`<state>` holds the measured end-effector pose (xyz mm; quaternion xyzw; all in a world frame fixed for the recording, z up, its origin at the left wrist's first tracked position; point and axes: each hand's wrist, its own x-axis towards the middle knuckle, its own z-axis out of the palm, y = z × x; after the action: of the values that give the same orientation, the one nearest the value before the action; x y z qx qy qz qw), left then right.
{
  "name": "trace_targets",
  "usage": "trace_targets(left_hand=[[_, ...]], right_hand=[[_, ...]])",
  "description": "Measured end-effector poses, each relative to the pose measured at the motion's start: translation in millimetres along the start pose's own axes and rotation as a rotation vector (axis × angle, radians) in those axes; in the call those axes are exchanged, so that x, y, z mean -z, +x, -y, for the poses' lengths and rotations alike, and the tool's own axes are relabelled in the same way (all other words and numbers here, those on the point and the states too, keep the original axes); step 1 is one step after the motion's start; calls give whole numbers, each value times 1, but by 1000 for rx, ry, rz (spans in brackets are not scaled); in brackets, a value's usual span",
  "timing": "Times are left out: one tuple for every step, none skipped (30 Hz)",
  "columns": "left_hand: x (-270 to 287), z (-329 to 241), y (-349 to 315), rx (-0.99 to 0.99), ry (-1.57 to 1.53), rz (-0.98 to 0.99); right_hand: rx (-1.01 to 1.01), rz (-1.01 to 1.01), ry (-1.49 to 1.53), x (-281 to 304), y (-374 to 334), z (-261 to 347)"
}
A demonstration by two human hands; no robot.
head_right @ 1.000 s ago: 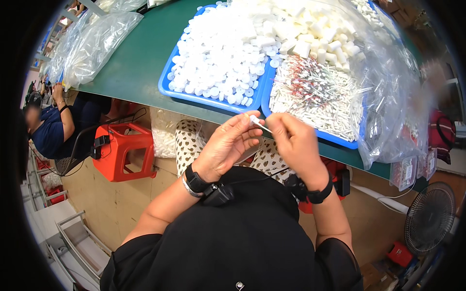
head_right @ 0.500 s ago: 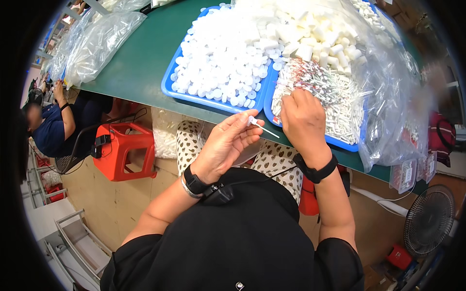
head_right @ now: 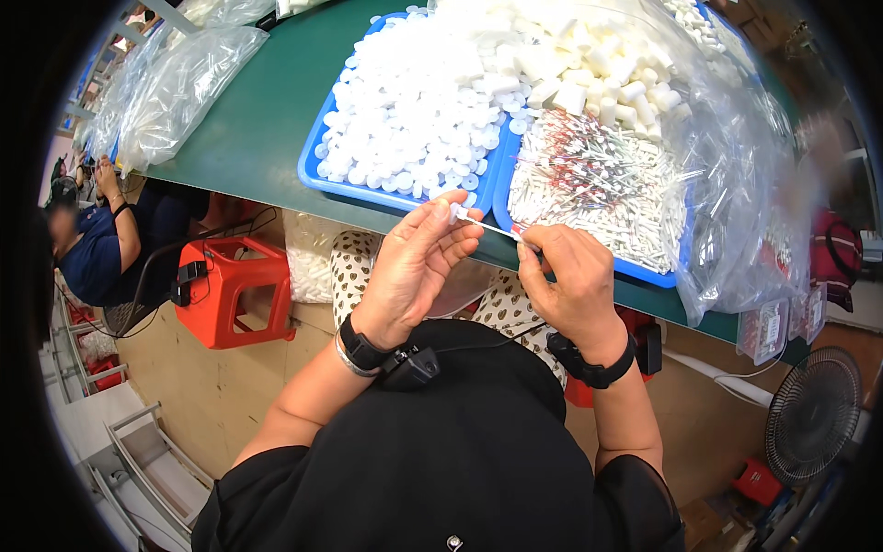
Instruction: The person repeatedly picks a white plastic cap and a metal pin from trays on a green table, inserts the pin into the cap, and places the assembled unit into a clear plastic bag. The process is continuous and repetitive throughout the clip.
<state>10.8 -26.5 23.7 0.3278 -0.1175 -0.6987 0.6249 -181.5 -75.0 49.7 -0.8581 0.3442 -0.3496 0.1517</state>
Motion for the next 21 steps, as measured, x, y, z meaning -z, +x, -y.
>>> trace_targets(left_hand=[[0,0,0,-2,12,4],[0,1,0,-4,24,7],[1,2,0,-6,37,10],[0,4,0,1,61,31],[0,6,-1,7,85,52],[-1,9,-2,14,109,73],[-3,11,-2,10,142,85],[-4,14,-3,7,174,96],[-5,15,-4,4,206,108],[-6,13,-4,29,243,142],[-8,12,-5,38,227,141],[-10,10,-7,46,210,140],[-12,9,-7,54,193,141],[-11,8,-6,39,229,134],[-8,7,-5,24,265,126],[-5,7,-4,4,302,113],[-5,8,-3,2,272,90],[-4,8,-2,0,241,66],[-5,8,-2,0,212,43],[-6,9,-2,4,214,26],[-6,9,-2,30,204,39]], right_hand=[[0,8,-8,0,0,0],[22,-8,-8,0,0,0],[44,-24,-7,-1,1,-2],[66,-41,-8,-2,1,-4],[69,-38,24,-5,0,-4],[73,-35,56,-8,0,-4],[76,-30,87,-10,0,-4],[-199,76,327,-8,1,0],[-476,182,566,-4,1,5],[-753,286,801,0,2,9],[-800,327,862,2,4,8],[-846,369,923,4,7,7],[-893,409,982,7,9,6],[-830,404,870,6,11,9],[-714,393,712,10,16,10],[-594,385,557,15,25,11],[-476,372,404,17,33,9],[-417,283,256,20,41,-5],[-314,195,44,22,52,-27],[-291,163,-222,27,70,-40],[-156,69,-294,27,85,-57]])
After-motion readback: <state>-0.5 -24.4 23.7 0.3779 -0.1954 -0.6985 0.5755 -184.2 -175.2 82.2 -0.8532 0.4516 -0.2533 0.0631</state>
